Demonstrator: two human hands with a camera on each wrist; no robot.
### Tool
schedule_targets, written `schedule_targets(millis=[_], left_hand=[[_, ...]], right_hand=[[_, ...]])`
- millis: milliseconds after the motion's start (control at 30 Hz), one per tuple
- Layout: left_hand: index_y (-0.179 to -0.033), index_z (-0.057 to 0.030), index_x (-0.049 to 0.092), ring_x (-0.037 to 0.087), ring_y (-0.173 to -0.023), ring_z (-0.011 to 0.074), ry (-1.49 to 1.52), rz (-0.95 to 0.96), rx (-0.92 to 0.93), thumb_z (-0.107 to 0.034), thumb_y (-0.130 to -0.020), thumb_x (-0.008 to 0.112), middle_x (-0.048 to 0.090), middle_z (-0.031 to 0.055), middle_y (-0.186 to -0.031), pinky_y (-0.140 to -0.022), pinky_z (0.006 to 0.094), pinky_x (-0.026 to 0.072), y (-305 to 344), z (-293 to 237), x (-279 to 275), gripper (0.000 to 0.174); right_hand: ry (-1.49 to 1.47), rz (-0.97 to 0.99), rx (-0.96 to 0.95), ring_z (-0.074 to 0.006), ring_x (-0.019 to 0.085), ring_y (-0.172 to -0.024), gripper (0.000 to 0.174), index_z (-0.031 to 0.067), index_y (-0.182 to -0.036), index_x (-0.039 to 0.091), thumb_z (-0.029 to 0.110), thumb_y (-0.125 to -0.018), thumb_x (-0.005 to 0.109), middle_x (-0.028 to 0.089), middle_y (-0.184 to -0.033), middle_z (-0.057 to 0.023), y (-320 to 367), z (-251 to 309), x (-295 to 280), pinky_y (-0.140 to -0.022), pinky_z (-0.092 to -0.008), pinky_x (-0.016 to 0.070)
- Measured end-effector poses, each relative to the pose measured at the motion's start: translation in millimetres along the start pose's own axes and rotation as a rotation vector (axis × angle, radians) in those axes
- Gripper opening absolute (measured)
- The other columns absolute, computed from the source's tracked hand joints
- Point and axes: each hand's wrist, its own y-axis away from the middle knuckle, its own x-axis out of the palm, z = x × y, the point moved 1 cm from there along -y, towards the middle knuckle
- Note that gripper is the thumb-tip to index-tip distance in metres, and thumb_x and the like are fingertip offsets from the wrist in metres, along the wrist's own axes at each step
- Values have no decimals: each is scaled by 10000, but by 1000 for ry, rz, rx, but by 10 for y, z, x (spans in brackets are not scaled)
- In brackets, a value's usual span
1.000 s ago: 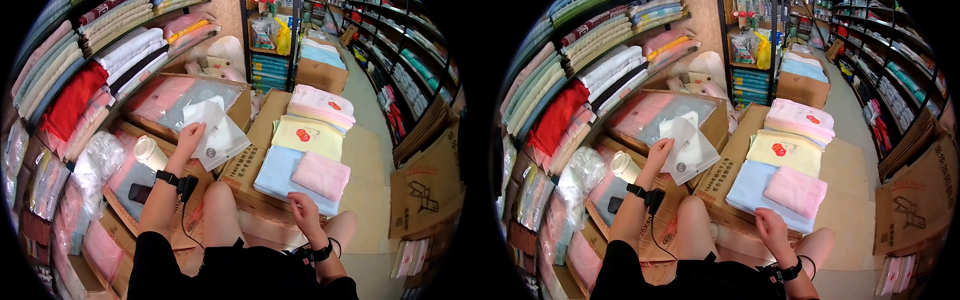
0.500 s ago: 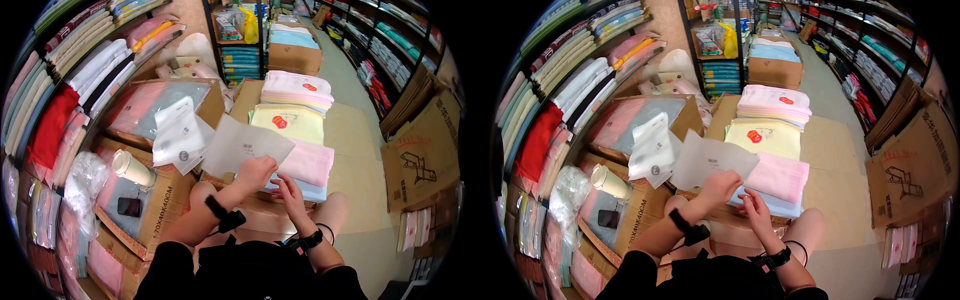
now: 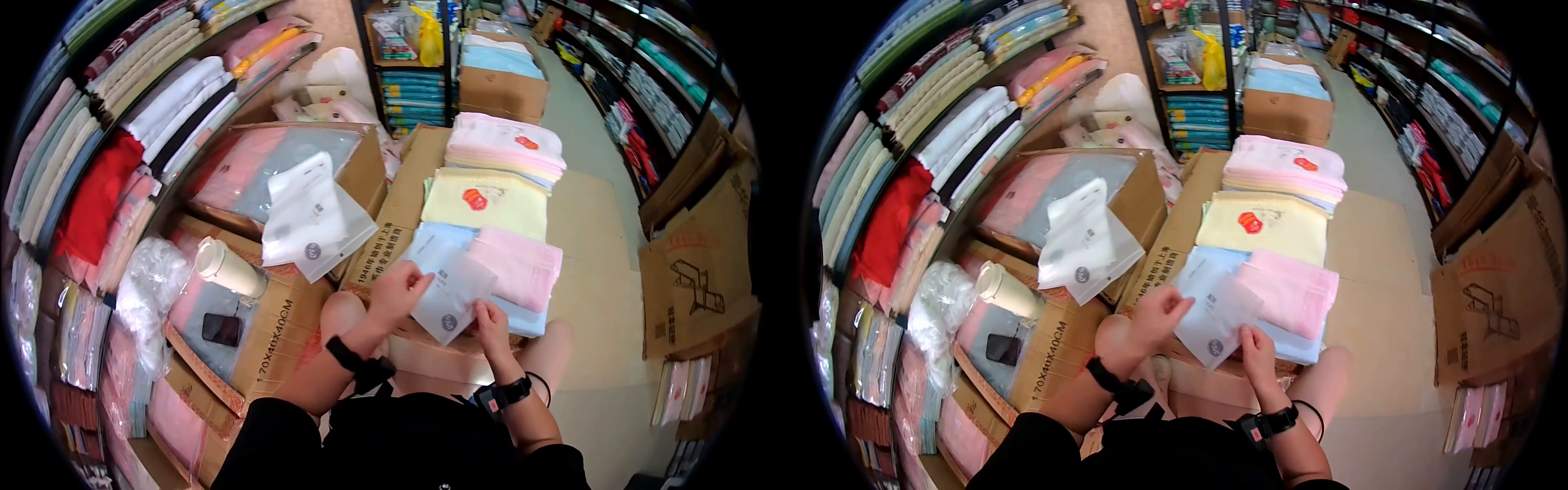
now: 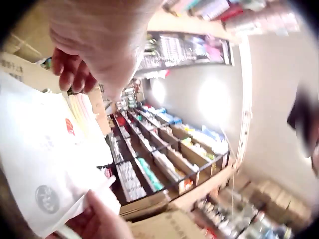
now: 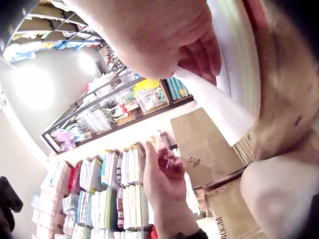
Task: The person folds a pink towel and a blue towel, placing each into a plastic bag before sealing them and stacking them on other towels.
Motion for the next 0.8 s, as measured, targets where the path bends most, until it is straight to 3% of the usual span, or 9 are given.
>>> schedule_targets(millis=[33, 100, 267, 300, 467, 500, 633, 733, 800], left_hand=[[-833, -21, 573, 572, -619, 114, -10, -13, -7, -228, -823, 594, 573, 43, -733, -523, 233, 439, -43, 100, -135, 208], [-887, -37, 561, 581, -621, 110, 491, 27, -531, -263, -865, 539, 585, 37, -828, -507, 212, 441, -82, 412, -346, 228], [-1002, -34, 510, 578, -618, 111, 708, -406, -446, -254, -903, 473, 576, 62, -905, -496, 208, 451, -69, 858, -789, 244], [-1002, -34, 510, 578, -618, 111, 709, -405, -449, -254, -903, 473, 576, 62, -905, -496, 208, 451, -89, 870, -847, 244], [-939, -18, 489, 540, -499, 122, 718, -715, -435, -241, -881, 520, 570, 89, -892, -409, 221, 402, -39, 853, -1008, 232], [-878, -29, 475, 506, -450, 117, 764, -772, -453, -236, -876, 533, 568, 85, -813, -372, 235, 381, -24, 754, -1023, 215], [-786, -51, 475, 487, -435, 111, 958, -789, -615, -246, -866, 550, 553, 59, -691, -367, 237, 375, 96, 806, -1042, 224], [-692, -76, 468, 477, -431, 109, 1076, -648, -671, -264, -853, 569, 527, 37, -604, -379, 235, 380, 207, 681, -904, 267], [-683, -64, 503, 496, -471, 93, 951, -346, -528, -253, -833, 595, 527, 22, -594, -417, 221, 391, 280, 567, -630, 258]], right_hand=[[-3, 17, -4, -71, 506, -553, 301, 4, -789, 577, 252, -913, 460, 551, -654, -12, -6, -20, -7, -506, -214, 435], [-21, 18, 22, -81, 526, -567, 302, -7, -822, 586, 253, -913, 461, 566, -673, -20, 0, -71, -19, -526, -222, 455], [-53, 53, 46, -89, 540, -576, 296, -10, -841, 584, 254, -912, 470, 577, -692, -26, 14, -104, 16, -542, -222, 470], [-70, 62, 54, -84, 533, -572, 290, -7, -830, 576, 253, -910, 475, 573, -690, -22, 26, -99, 19, -538, -213, 464], [-49, 84, 62, -103, 555, -596, 274, -11, -854, 592, 242, -897, 497, 587, -718, -35, 80, 19, 44, -563, -229, 480], [-50, 93, 58, -101, 555, -601, 264, -9, -852, 593, 236, -893, 503, 588, -724, -35, 92, 41, 49, -563, -227, 478], [-65, 90, 65, -97, 552, -611, 245, -3, -857, 592, 225, -887, 507, 595, -747, -35, 88, 20, 48, -559, -223, 475], [-99, 119, 54, -100, 566, -639, 217, -4, -936, 568, 200, -879, 519, 607, -777, -45, 90, 1, 31, -562, -217, 476], [-148, 131, 61, -89, 570, -650, 208, -6, -992, 532, 164, -874, 536, 612, -795, -48, 91, 16, 53, -562, -200, 473]])
